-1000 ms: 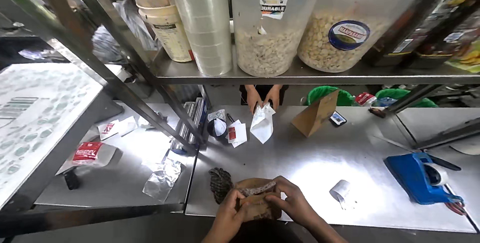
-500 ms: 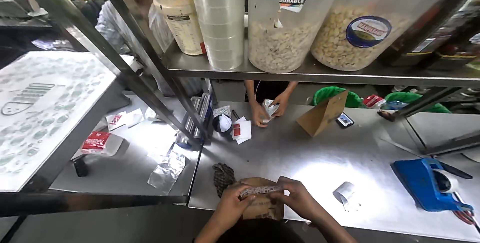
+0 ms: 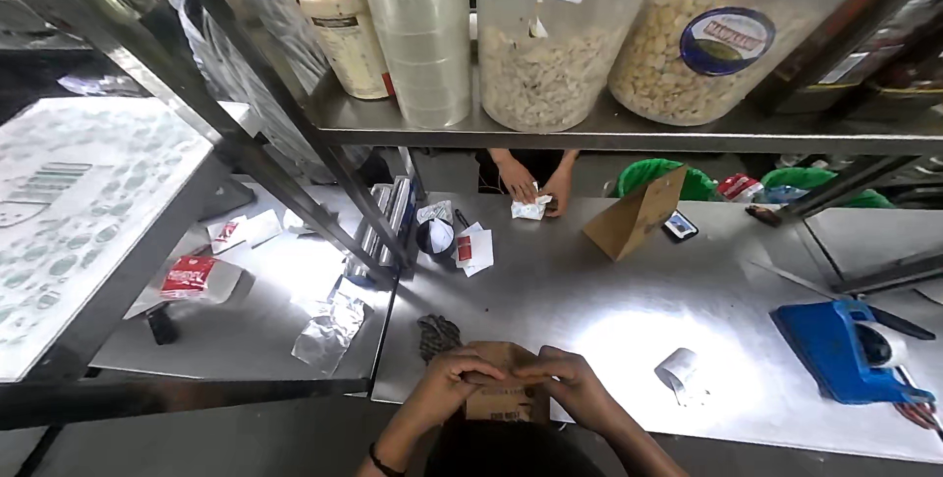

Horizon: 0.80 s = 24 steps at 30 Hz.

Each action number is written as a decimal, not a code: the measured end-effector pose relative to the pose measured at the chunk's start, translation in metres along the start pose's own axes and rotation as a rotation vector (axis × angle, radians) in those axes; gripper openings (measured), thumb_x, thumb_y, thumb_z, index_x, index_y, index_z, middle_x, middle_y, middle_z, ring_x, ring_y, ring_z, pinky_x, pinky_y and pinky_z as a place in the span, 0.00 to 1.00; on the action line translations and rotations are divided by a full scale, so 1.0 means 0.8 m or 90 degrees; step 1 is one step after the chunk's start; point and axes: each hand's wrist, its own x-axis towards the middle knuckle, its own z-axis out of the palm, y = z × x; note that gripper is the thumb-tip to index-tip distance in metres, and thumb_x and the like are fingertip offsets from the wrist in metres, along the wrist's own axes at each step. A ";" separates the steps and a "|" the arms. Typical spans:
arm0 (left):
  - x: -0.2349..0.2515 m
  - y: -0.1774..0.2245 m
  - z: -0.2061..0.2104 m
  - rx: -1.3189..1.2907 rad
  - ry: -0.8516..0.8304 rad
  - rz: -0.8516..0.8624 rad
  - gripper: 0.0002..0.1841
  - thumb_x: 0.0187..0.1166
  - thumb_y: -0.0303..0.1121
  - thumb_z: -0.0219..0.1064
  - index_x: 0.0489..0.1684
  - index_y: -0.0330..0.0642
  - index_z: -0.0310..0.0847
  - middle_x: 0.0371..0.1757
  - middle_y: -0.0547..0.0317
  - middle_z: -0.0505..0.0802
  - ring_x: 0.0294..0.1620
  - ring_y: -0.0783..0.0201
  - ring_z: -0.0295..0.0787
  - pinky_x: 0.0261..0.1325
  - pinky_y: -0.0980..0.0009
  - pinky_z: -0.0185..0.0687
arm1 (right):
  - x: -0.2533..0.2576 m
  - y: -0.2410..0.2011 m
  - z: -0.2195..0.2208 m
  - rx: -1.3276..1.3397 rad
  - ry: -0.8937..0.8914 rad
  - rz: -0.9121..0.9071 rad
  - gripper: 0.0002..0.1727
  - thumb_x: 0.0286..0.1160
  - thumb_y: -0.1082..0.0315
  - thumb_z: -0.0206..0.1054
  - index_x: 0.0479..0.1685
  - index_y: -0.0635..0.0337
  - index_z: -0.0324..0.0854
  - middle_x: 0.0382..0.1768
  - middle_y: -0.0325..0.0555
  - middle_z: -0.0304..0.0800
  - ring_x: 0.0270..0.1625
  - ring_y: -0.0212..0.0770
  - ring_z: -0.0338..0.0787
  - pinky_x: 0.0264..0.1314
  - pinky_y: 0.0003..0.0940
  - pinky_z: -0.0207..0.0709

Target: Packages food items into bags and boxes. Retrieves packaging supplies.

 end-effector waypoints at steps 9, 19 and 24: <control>-0.019 0.002 -0.013 0.080 -0.126 -0.002 0.12 0.76 0.43 0.76 0.52 0.53 0.93 0.62 0.64 0.92 0.72 0.65 0.82 0.78 0.61 0.77 | -0.008 -0.012 -0.013 -0.079 -0.095 -0.008 0.12 0.76 0.54 0.76 0.54 0.41 0.95 0.40 0.41 0.86 0.44 0.32 0.85 0.49 0.29 0.83; 0.050 0.066 0.039 0.605 -0.324 -0.071 0.27 0.93 0.50 0.47 0.64 0.36 0.83 0.64 0.39 0.90 0.66 0.41 0.88 0.66 0.41 0.83 | -0.012 -0.033 -0.016 -0.197 -0.121 -0.083 0.11 0.84 0.64 0.67 0.46 0.60 0.92 0.52 0.52 0.91 0.60 0.47 0.90 0.69 0.43 0.83; 0.070 0.059 0.042 0.586 -0.334 0.113 0.24 0.92 0.48 0.52 0.44 0.35 0.86 0.41 0.41 0.93 0.40 0.43 0.95 0.39 0.43 0.90 | -0.042 -0.021 -0.041 -0.114 -0.029 -0.075 0.09 0.82 0.66 0.69 0.46 0.60 0.94 0.50 0.51 0.92 0.56 0.45 0.90 0.65 0.42 0.83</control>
